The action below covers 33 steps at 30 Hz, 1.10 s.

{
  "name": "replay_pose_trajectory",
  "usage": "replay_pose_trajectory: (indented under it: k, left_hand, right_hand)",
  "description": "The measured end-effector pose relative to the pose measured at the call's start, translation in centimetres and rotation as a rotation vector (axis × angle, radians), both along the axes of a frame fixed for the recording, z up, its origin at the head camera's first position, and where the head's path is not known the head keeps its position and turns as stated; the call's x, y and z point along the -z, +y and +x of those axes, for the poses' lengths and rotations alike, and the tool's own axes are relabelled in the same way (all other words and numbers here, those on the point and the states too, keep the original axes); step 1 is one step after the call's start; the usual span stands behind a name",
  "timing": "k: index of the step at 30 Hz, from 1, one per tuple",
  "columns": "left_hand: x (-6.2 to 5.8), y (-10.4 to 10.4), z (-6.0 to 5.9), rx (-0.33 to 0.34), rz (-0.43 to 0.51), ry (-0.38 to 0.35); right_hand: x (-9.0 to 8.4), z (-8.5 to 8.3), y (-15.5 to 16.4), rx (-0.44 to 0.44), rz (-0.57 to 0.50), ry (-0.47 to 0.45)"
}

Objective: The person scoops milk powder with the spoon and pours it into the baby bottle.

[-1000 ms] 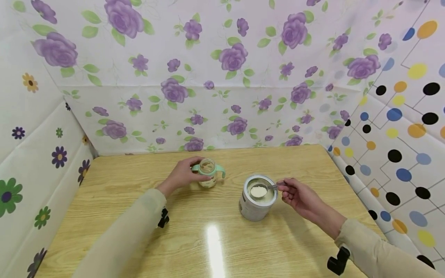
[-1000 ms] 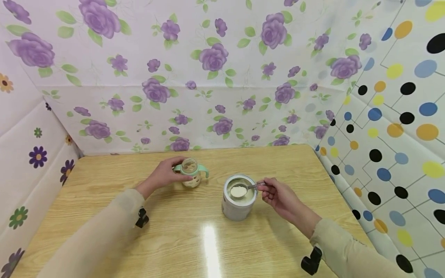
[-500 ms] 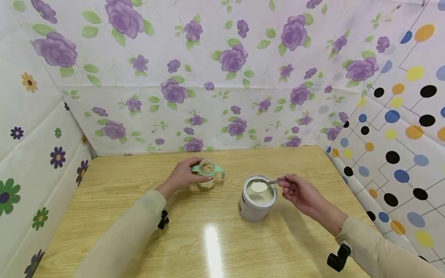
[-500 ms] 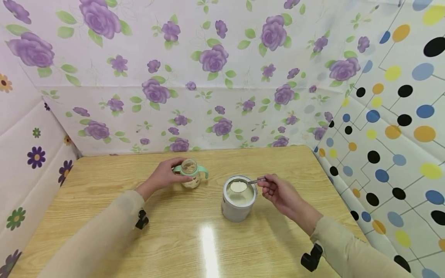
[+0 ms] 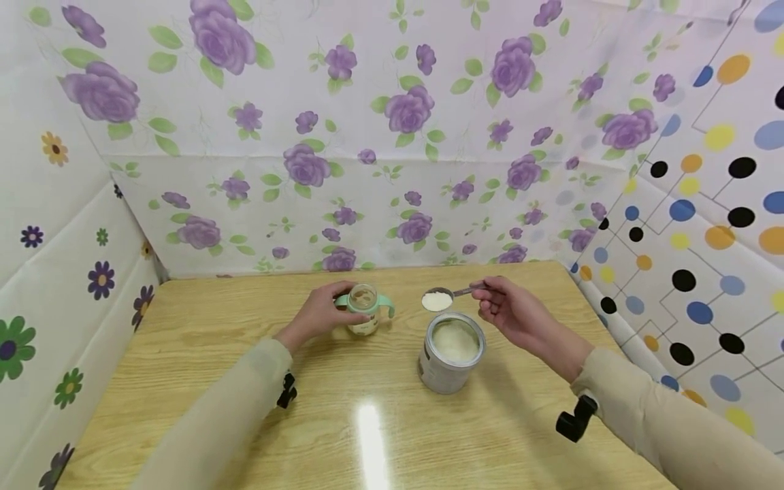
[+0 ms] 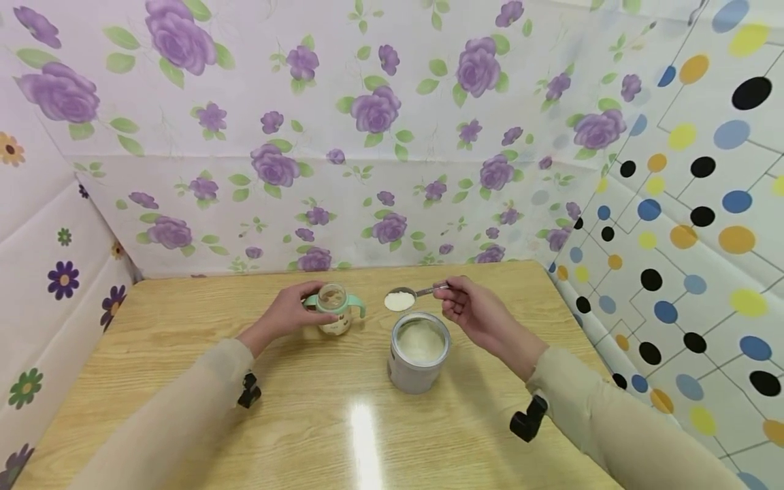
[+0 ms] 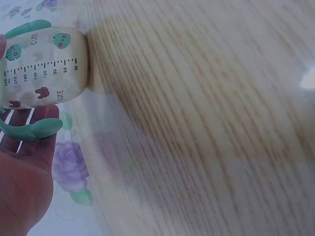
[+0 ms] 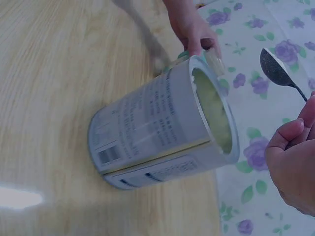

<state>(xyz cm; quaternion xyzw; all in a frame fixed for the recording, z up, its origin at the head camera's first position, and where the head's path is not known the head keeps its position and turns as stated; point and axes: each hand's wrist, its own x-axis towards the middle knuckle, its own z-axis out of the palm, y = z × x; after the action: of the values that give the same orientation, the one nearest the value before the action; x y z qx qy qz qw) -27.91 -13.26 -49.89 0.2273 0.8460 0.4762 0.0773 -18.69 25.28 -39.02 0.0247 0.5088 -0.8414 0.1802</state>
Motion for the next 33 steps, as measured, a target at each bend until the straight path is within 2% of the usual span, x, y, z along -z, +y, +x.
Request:
replay_pose_trajectory:
  k: [6,15,23,33]
  left_hand:
    - [0.3,-0.1,0.2,-0.001,0.008,-0.006]
    - [0.4,-0.2,0.1,-0.009,-0.003,-0.01]
    - [0.2,-0.1,0.1,-0.006,0.017,-0.024]
    - [-0.1,0.0,0.2,-0.005,0.029,-0.03]
  right_hand:
    - [-1.1,-2.2,-2.9,0.005,0.069,-0.005]
    - [-1.9,-5.1,-6.8,-0.07,0.185,0.045]
    - [-1.2,-7.1,-9.1,-0.117,0.288,0.072]
    - [-0.3,-8.0,-10.6,-0.127,0.372,0.108]
